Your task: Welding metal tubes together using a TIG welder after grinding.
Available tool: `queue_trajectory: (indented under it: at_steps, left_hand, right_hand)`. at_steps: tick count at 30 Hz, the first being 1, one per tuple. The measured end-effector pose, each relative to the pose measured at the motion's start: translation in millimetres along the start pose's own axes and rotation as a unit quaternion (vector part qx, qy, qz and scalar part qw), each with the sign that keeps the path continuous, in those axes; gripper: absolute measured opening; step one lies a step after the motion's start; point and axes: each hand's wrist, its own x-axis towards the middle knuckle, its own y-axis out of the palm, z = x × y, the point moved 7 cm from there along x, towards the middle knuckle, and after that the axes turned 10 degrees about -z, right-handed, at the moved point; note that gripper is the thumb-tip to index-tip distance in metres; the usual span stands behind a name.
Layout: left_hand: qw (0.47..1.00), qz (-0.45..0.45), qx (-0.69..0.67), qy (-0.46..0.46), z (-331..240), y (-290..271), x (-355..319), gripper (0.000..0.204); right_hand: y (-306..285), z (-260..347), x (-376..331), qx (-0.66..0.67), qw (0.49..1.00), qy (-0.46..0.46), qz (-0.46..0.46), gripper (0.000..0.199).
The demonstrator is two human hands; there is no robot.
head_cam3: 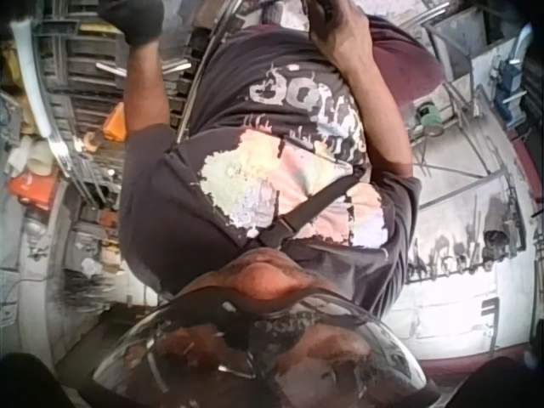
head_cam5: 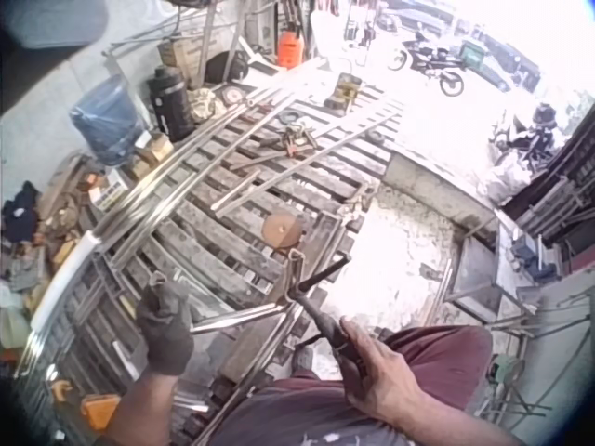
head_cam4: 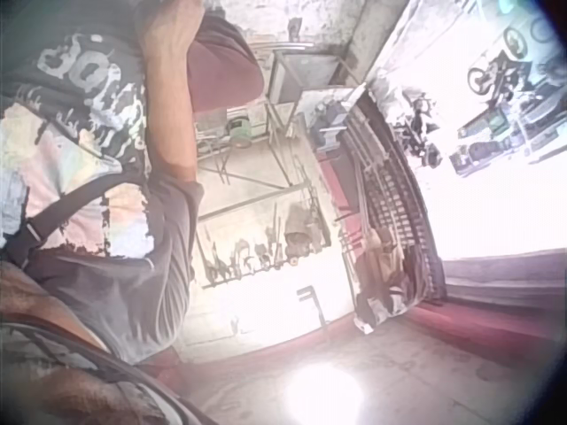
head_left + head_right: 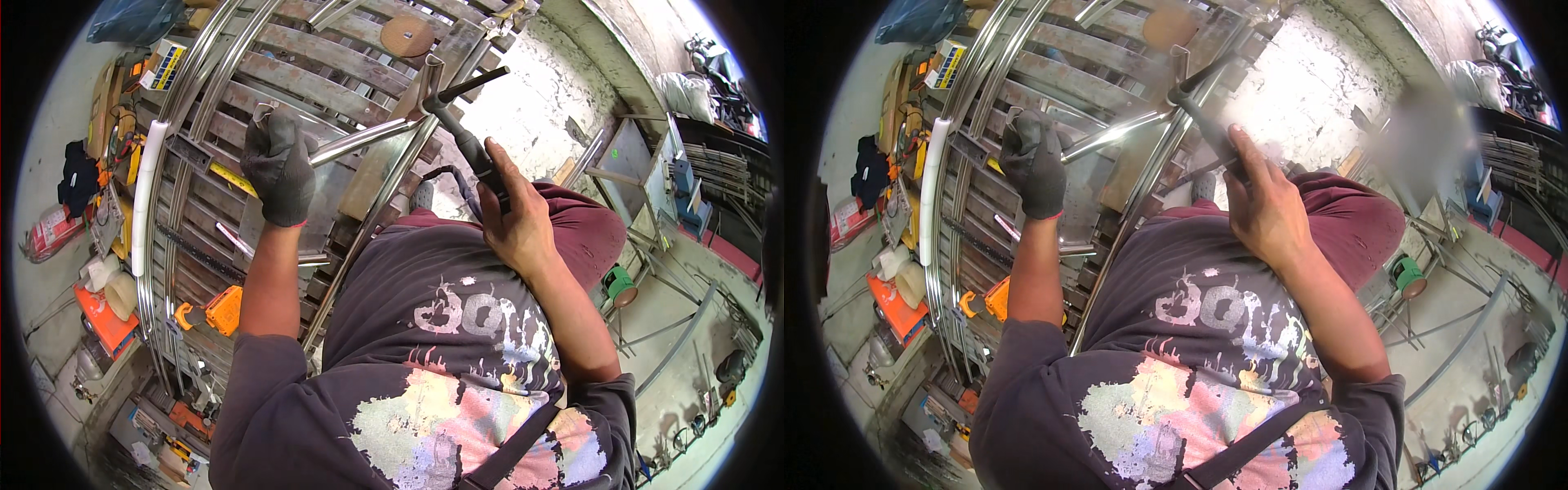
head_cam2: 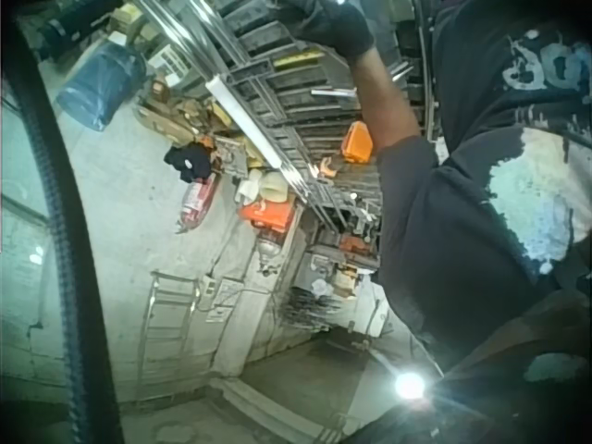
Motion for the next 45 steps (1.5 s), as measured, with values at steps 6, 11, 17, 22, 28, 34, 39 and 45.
queue_trajectory:
  at_steps: [6,11,17,22,28,34,39,45]
  left_hand:
    - [0.998,-0.010,-0.051,-0.030,8.1,-1.9,0.5,0.012]
    - [0.999,-0.021,-0.018,-0.019,6.9,-0.6,1.4,0.014]
    - [1.000,-0.012,0.008,-0.002,4.5,-2.3,1.7,0.016]
    - [0.994,-0.022,-0.077,-0.073,11.9,-1.5,3.2,0.011]
    - [0.999,-0.005,0.035,0.029,5.6,-2.6,4.9,0.009]
    - [0.990,-0.036,-0.085,-0.103,11.6,-0.4,2.9,0.017]
    - [0.997,-0.028,-0.052,-0.050,-0.4,1.7,2.5,0.019]
    - [0.998,-0.029,-0.047,-0.030,4.7,-0.8,3.6,0.014]
  right_hand:
    - [1.8,-0.4,0.6,-0.014,1.000,-0.003,0.000,0.065]
    - [0.1,-2.0,0.0,0.001,1.000,0.001,-0.011,0.065]
    - [0.9,-1.1,-0.3,-0.004,1.000,0.006,0.011,0.063]
    - [0.4,-1.4,0.4,-0.009,1.000,0.006,0.001,0.062]
    - [1.0,-0.9,-0.4,-0.005,1.000,0.023,0.002,0.062]
    - [1.2,-1.4,-0.4,-0.013,1.000,0.006,0.009,0.062]
    - [2.0,-4.5,-1.5,0.002,1.000,0.022,-0.003,0.065]
    - [0.6,-1.7,-1.5,-0.001,1.000,0.015,-0.010,0.064]
